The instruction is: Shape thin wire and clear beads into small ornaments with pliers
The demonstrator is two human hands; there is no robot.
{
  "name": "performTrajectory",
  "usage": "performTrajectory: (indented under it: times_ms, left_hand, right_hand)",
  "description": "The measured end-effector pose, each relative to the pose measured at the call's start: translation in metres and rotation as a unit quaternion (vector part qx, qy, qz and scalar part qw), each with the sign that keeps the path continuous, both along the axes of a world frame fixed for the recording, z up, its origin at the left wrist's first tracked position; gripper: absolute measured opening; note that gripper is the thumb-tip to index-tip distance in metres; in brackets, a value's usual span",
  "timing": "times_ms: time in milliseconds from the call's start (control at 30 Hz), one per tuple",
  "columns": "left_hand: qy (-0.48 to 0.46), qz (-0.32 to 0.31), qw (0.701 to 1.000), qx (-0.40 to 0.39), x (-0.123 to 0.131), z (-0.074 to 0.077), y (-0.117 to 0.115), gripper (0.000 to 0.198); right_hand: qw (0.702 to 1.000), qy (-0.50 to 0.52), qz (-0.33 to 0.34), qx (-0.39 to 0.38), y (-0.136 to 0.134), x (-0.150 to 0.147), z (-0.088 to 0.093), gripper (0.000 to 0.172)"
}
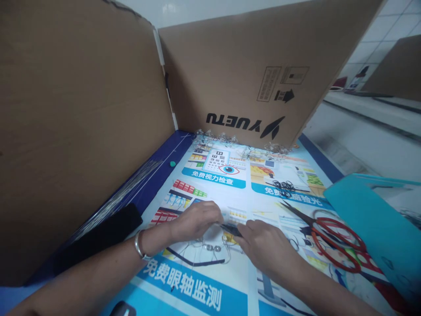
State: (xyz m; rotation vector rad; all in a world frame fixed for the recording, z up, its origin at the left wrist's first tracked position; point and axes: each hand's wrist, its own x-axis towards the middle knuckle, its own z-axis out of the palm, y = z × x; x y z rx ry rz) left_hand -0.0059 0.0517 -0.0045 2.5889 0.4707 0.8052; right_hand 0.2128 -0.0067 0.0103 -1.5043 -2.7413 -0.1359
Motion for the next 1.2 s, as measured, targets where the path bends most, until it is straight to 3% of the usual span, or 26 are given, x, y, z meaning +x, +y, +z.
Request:
performTrajectory:
  times_ms: [400,1200]
  left_hand:
    - [-0.053,-0.003,0.996,-0.073,-0.0009,0.0044,0.0014,0.02]
    - [-0.055,-0.04,0.996,-0.054,-0.0003,0.002,0.0032,0.02]
  right_hand:
    - [0.996,0.059,-0.003,-0.064,0.0037,0.0029,0.0018,0.017]
    - [0.996,0.06,0.008,-0.067,0.0068,0.0042,-0.0042,0.018]
